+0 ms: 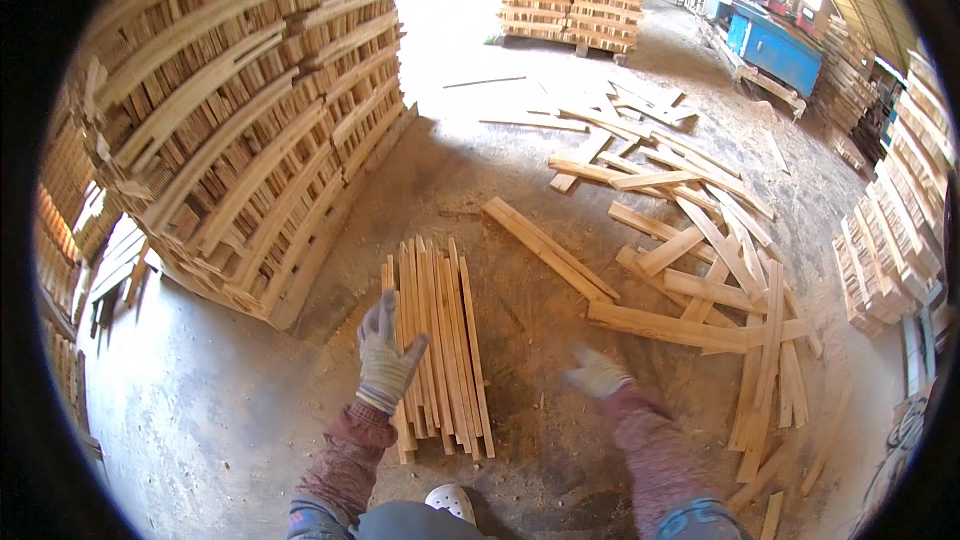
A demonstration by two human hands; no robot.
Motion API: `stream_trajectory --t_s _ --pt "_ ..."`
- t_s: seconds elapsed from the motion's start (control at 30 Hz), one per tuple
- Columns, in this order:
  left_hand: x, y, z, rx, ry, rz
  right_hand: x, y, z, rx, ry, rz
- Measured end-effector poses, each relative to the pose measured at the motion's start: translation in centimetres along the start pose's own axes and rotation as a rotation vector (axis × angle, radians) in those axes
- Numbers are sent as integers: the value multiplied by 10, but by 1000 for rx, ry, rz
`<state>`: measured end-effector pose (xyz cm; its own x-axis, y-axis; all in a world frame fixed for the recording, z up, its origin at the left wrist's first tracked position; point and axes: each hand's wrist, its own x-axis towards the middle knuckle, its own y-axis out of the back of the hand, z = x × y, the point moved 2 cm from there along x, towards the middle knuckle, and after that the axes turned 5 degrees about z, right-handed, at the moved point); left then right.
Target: The person gathers scattered wooden planks from the floor and stacks them into neat piles. They repeatedly pick up planks, align them, and place them onto growing stacks in a workshop setting.
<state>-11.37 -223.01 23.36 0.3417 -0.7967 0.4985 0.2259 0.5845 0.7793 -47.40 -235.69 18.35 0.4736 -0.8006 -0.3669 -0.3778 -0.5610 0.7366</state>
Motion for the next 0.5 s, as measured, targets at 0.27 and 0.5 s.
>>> stream_trajectory --t_s 0.27,0.5 --pt "82 222 342 -405 -960 636 -175 134 202 162 -304 434" --pt "33 239 443 -834 -882 742 -269 165 290 129 -416 634"
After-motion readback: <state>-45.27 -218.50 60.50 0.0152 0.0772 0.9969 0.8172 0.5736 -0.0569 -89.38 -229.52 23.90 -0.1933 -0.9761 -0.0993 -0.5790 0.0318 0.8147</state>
